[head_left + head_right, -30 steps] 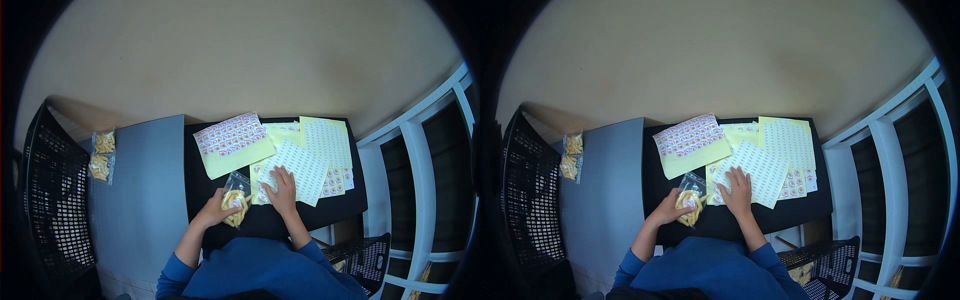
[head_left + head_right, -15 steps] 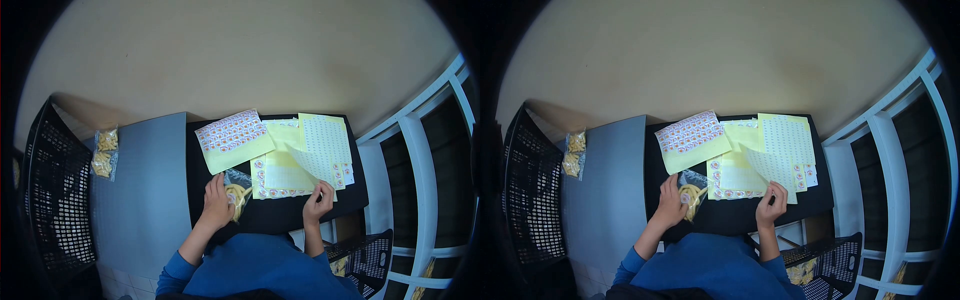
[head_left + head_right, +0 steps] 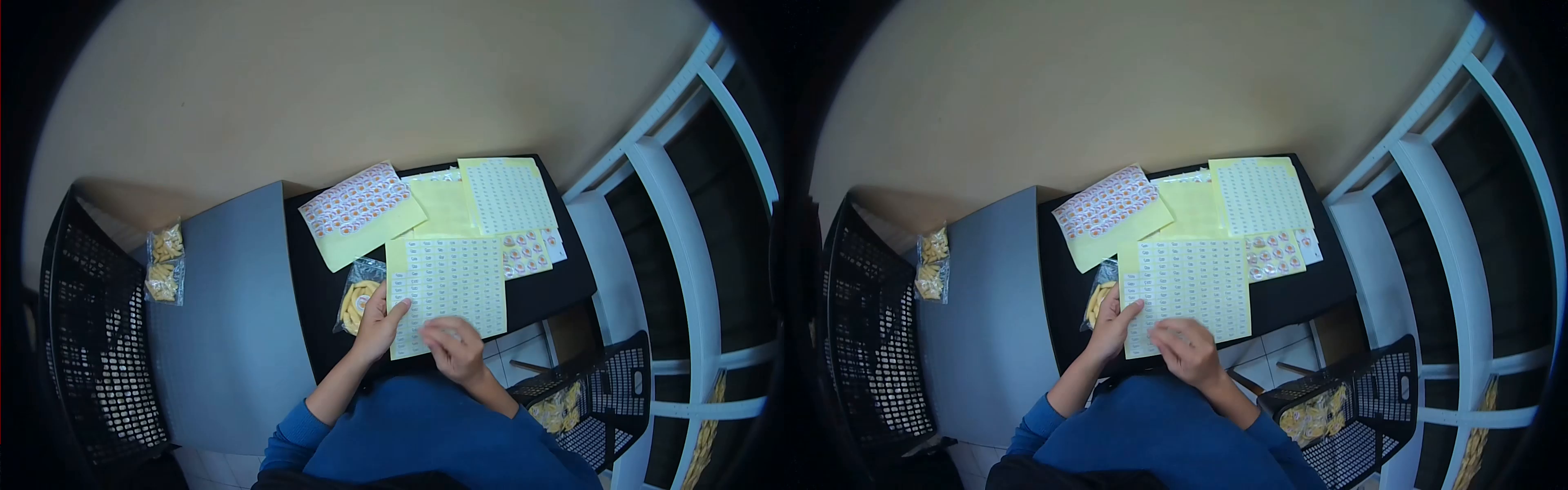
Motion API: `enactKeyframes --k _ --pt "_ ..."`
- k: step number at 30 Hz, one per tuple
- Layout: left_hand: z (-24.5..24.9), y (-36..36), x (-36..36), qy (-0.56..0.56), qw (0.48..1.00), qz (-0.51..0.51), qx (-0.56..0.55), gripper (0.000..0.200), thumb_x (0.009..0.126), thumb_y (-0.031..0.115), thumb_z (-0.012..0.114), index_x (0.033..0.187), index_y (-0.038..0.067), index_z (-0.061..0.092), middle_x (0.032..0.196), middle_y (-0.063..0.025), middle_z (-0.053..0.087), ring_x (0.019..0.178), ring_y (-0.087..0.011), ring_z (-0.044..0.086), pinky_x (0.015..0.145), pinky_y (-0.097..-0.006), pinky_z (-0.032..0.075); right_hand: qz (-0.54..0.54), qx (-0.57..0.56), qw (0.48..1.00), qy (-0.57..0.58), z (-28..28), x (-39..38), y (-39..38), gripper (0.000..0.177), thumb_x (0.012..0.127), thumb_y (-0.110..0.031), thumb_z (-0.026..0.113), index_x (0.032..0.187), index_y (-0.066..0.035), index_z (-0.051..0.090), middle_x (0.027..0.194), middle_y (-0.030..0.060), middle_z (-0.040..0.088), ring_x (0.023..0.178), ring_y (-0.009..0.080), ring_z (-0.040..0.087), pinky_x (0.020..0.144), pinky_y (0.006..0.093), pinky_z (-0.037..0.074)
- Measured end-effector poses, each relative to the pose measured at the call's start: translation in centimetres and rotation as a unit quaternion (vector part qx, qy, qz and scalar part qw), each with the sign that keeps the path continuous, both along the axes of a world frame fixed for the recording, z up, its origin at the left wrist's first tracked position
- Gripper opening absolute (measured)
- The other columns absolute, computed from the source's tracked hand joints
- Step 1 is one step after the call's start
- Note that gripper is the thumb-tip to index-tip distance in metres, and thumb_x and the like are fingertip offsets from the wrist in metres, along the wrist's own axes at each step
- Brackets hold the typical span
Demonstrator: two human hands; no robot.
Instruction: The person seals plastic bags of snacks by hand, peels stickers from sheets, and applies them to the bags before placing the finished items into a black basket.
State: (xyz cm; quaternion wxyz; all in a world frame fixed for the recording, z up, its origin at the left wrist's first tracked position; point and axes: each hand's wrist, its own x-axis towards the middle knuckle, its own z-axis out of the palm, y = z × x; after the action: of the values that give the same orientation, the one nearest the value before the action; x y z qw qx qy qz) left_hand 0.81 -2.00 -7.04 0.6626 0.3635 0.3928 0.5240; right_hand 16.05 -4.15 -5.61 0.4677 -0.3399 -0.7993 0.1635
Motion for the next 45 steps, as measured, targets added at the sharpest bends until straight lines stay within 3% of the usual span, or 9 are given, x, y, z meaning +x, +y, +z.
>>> enactKeyframes --k 5,22,24,28,34,36,37,39,45 --pt "0.5 -1.3 1.5 0.016 0.995 -0.056 0.077 0.035 0.086 0.003 0.048 0.120 0.000 0.040 0.110 -0.0083 0.053 0.101 -0.0115 0.050 0.085 -0.0252 0.040 -0.197 -0.014 0.980 0.039 2.7 -0.7 0.9 0.029 0.067 -0.004 0.067 0.095 -0.007 0.064 0.086 0.0078 0.056 0.077 0.0238 0.057 0.065 0.0306 0.047" --pt "-0.3 -3.0 2.8 0.122 0.978 -0.104 0.130 0.028 0.086 0.003 0.045 0.114 -0.002 0.043 0.102 -0.0080 0.055 0.092 -0.0086 0.050 0.080 -0.0231 0.041 -0.213 -0.022 0.975 0.060 1.2 0.1 -1.2 0.012 0.069 -0.004 0.064 0.080 -0.003 0.060 0.080 0.0081 0.057 0.075 0.0235 0.056 0.068 0.0328 0.044" --pt "-0.4 -2.9 2.8 0.089 0.989 -0.058 0.098 0.030 0.086 0.003 0.046 0.116 -0.002 0.041 0.103 -0.0088 0.055 0.093 -0.0099 0.052 0.080 -0.0240 0.041 -0.216 -0.031 0.945 0.245 0.3 0.9 -1.3 0.016 0.075 -0.002 0.058 0.091 0.000 0.054 0.089 0.0129 0.055 0.083 0.0254 0.055 0.074 0.0336 0.043" --pt "-0.7 -2.2 1.8 0.012 0.999 -0.045 0.021 0.037 0.086 0.004 0.047 0.122 -0.001 0.036 0.108 -0.0105 0.054 0.098 -0.0119 0.052 0.083 -0.0251 0.041 -0.394 -0.022 0.918 0.038 -0.2 5.0 -1.0 0.054 0.078 -0.001 0.055 0.125 0.000 0.028 0.101 0.0185 0.050 0.096 0.0275 0.050 0.080 0.0350 0.041" --pt "-0.9 0.1 0.1 0.102 0.990 -0.005 0.099 0.041 0.087 0.009 0.047 0.123 -0.002 0.033 0.110 -0.0131 0.051 0.104 -0.0173 0.049 0.089 -0.0287 0.037 -0.244 -0.331 0.812 0.414 -4.5 9.1 -1.0 0.091 0.074 0.006 0.058 0.135 -0.009 -0.008 0.090 0.0125 0.053 0.075 0.0170 0.059 0.067 0.0242 0.047" --pt "0.2 1.0 -1.9 0.344 0.925 0.025 0.159 0.050 0.086 0.018 0.050 0.125 -0.004 0.029 0.115 -0.0196 0.045 0.112 -0.0277 0.041 0.096 -0.0360 0.030 -0.272 -0.307 0.823 0.393 -5.8 9.3 0.7 0.091 0.074 0.006 0.058 0.135 -0.009 -0.007 0.089 0.0125 0.053 0.076 0.0173 0.059 0.067 0.0249 0.047" --pt "-1.3 1.2 -3.2 0.559 0.809 0.066 0.171 0.066 0.081 0.026 0.057 0.128 -0.005 0.023 0.118 -0.0227 0.042 0.113 -0.0334 0.037 0.097 -0.0395 0.029 -0.298 -0.284 0.832 0.372 -6.0 9.3 1.6 0.090 0.074 0.007 0.058 0.136 -0.008 -0.006 0.088 0.0124 0.052 0.078 0.0176 0.059 0.068 0.0257 0.047" --pt "-1.5 0.7 -4.5 0.683 0.729 0.033 0.032 0.082 0.075 0.034 0.063 0.130 -0.006 0.017 0.119 -0.0246 0.039 0.114 -0.0363 0.034 0.097 -0.0410 0.029 -0.315 -0.262 0.852 0.325 -5.8 8.8 3.6 0.088 0.073 0.008 0.057 0.136 -0.007 -0.003 0.089 0.0129 0.052 0.078 0.0193 0.060 0.069 0.0264 0.047" --pt "-3.7 2.0 -6.5 0.520 0.851 0.013 -0.071 0.090 0.056 0.028 0.079 0.123 -0.005 0.029 0.110 -0.0205 0.048 0.103 -0.0301 0.049 0.089 -0.0350 0.039 -0.420 -0.070 0.903 0.053 -6.4 7.6 8.4 0.087 0.070 0.003 0.062 0.137 -0.007 0.007 0.104 0.0212 0.046 0.099 0.0314 0.050 0.088 0.0381 0.038"
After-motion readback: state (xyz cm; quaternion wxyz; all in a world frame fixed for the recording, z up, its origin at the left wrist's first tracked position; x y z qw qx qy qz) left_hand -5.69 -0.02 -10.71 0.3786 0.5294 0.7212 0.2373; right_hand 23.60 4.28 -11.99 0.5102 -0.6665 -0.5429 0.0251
